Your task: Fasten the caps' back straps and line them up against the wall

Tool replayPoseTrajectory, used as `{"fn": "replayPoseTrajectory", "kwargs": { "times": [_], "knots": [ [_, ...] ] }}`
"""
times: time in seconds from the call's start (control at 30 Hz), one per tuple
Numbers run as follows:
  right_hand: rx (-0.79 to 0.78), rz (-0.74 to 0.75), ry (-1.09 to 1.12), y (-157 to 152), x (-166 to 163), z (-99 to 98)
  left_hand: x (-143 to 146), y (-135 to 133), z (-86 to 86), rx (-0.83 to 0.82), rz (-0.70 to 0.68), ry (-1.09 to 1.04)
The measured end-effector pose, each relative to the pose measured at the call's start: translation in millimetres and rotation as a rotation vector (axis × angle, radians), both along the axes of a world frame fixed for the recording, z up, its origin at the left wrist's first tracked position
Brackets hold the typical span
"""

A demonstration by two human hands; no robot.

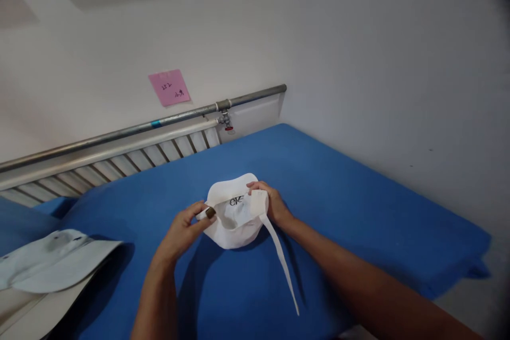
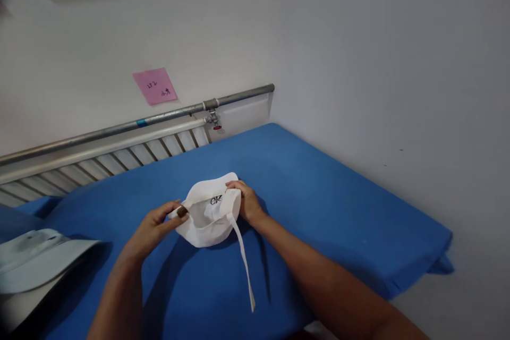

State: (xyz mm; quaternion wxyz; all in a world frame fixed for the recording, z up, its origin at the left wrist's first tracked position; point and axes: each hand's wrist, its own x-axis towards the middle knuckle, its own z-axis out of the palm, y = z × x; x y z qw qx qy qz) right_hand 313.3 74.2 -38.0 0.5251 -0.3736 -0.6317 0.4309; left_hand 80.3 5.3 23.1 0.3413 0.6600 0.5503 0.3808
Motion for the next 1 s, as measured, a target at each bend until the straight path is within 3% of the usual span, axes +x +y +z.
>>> {"fn": "replayPoseTrajectory", "kwargs": {
  "times": [0.13,0.27,0.43,0.53,0.67,0.8,0.9,1.0],
  "knots": [
    [0.028,-0.007,-0.106,4.4,4.8,1.7,-24.5,-5.7,-20.2,-0.049,0.069,-0.377],
    [0.406,0.005,-0.308,-16.9,15.0,23.5,-26.8,-6.9,-35.3,-0.091,0.110,-0.528],
    [0.849,0.102,-0.472,-71.0,23.3,56.2,-24.3,-7.4,-35.5,-0.094,0.088,-0.565],
    [0.908,0.219,-0.539,-88.8,25.9,70.4,-23.9,-8.9,-33.6,-0.091,0.050,-0.554],
    [0.738,0.371,-0.560,-82.5,22.3,89.7,-19.0,-4.4,-25.7,-0.133,-0.027,-0.529],
    [0.277,0.417,-0.522,-52.6,0.5,102.3,-7.5,7.3,-14.2,-0.169,-0.090,-0.522],
    [-0.040,0.405,-0.313,-29.8,-18.0,92.2,2.2,11.2,-16.4,-0.214,-0.127,-0.594],
    [-0.324,0.458,-0.098,-19.9,-26.4,65.0,9.0,8.2,-30.3,-0.308,-0.095,-0.696]
  ]
}}
